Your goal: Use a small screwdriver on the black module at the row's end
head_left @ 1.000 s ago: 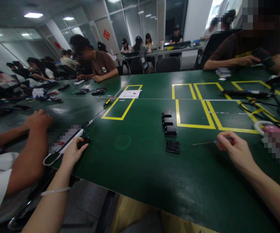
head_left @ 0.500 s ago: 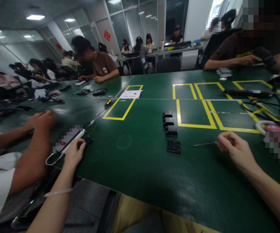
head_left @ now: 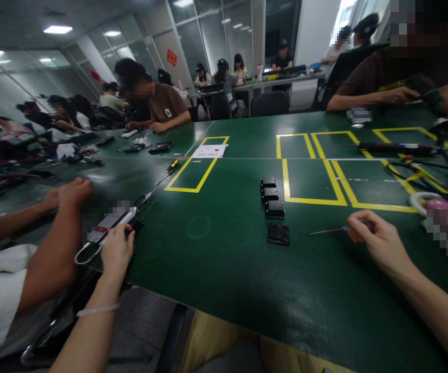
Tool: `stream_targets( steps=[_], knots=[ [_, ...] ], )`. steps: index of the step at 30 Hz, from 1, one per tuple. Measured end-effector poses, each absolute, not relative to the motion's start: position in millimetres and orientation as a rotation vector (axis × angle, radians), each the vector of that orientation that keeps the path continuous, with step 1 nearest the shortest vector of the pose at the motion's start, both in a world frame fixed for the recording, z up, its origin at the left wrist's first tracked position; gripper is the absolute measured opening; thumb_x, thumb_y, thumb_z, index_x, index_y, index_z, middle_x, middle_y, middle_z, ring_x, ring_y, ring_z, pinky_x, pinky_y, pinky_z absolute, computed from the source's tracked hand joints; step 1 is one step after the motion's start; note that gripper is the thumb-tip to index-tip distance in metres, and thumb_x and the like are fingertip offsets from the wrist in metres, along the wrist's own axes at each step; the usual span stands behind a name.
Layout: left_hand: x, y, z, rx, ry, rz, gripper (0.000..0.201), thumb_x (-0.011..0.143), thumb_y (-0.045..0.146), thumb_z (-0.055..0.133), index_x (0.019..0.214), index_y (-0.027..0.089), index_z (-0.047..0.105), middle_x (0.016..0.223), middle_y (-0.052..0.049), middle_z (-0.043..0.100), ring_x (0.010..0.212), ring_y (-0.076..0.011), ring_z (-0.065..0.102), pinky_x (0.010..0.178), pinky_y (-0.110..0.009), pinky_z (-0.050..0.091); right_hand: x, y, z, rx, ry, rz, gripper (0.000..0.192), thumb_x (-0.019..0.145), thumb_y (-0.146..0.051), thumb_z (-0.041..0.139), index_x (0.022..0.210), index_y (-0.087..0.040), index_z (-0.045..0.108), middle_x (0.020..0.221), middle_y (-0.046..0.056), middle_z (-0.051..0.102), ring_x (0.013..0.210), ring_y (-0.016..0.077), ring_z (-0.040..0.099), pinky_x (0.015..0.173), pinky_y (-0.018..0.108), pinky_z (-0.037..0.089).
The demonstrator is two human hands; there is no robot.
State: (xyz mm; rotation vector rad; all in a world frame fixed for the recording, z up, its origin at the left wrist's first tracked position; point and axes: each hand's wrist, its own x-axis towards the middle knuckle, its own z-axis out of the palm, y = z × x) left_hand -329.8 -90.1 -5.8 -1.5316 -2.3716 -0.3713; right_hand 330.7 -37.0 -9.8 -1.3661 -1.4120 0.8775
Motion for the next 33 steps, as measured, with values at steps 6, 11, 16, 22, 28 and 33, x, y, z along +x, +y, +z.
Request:
stream_targets(
  steps=[6,11,16,22,28,33],
  knots=[
    [-297,-93,16,-1.547,-2.18,-0.456,0.036,0.093,0.044,0.041,0.112,0.017,0.054,0.124,-0.017,0.052,0.115,-0.0375,0.052,0.096,-0.052,0.043,328,-38,-6,-1.389,-1.399,0.865,0.028,0.083,-0.05,0.063,0.083,-0.022,0.056,0.063,-0.003,0.055,0.055,0.0117,0.048,0.053,0.027,0.038],
    [-181,-73,52,-2.12,-1.832,-0.63,0.037,0.094,0.041,0.048,0.125,0.022,0.05,0.13,-0.011,0.053,0.122,-0.0303,0.049,0.106,-0.047,0.038,327,-37,-5,-1.371,-1.387,0.863,0.027,0.083,-0.049,0.063,0.084,-0.022,0.056,0.064,-0.002,0.055,0.055,0.0118,0.048,0.053,0.028,0.037],
    [-28,-46,50,-2.888,-1.203,-0.403,0.049,0.094,0.035,0.054,0.14,0.026,0.039,0.139,-0.008,0.051,0.125,-0.024,0.049,0.104,-0.04,0.041,327,-37,-6,-1.356,-1.336,0.898,0.028,0.08,-0.05,0.066,0.082,-0.023,0.056,0.061,-0.002,0.054,0.053,0.0127,0.047,0.051,0.029,0.035],
    [38,-25,20,-2.979,-0.985,-0.134,0.046,0.092,0.033,0.059,0.136,0.024,0.046,0.13,-0.009,0.056,0.117,-0.024,0.055,0.093,-0.035,0.045,326,-39,-4,-1.297,-1.263,0.965,0.026,0.079,-0.047,0.068,0.081,-0.024,0.057,0.057,-0.004,0.052,0.05,0.0118,0.045,0.049,0.028,0.034],
    [-23,-26,26,-2.965,-1.166,-0.094,0.034,0.097,0.026,0.047,0.131,0.024,0.05,0.129,-0.007,0.057,0.115,-0.0216,0.056,0.095,-0.035,0.044,325,-40,-4,-1.316,-1.269,0.98,0.027,0.08,-0.047,0.067,0.08,-0.022,0.057,0.061,-0.003,0.054,0.053,0.0112,0.046,0.051,0.027,0.034],
    [-128,-15,32,-2.789,-1.542,-0.008,0.045,0.092,0.021,0.05,0.137,0.023,0.046,0.128,-0.01,0.058,0.113,-0.024,0.057,0.099,-0.039,0.043,324,-41,-3,-1.321,-1.287,0.99,0.027,0.081,-0.047,0.066,0.08,-0.022,0.057,0.059,-0.004,0.052,0.053,0.0109,0.045,0.052,0.027,0.034]
  ],
)
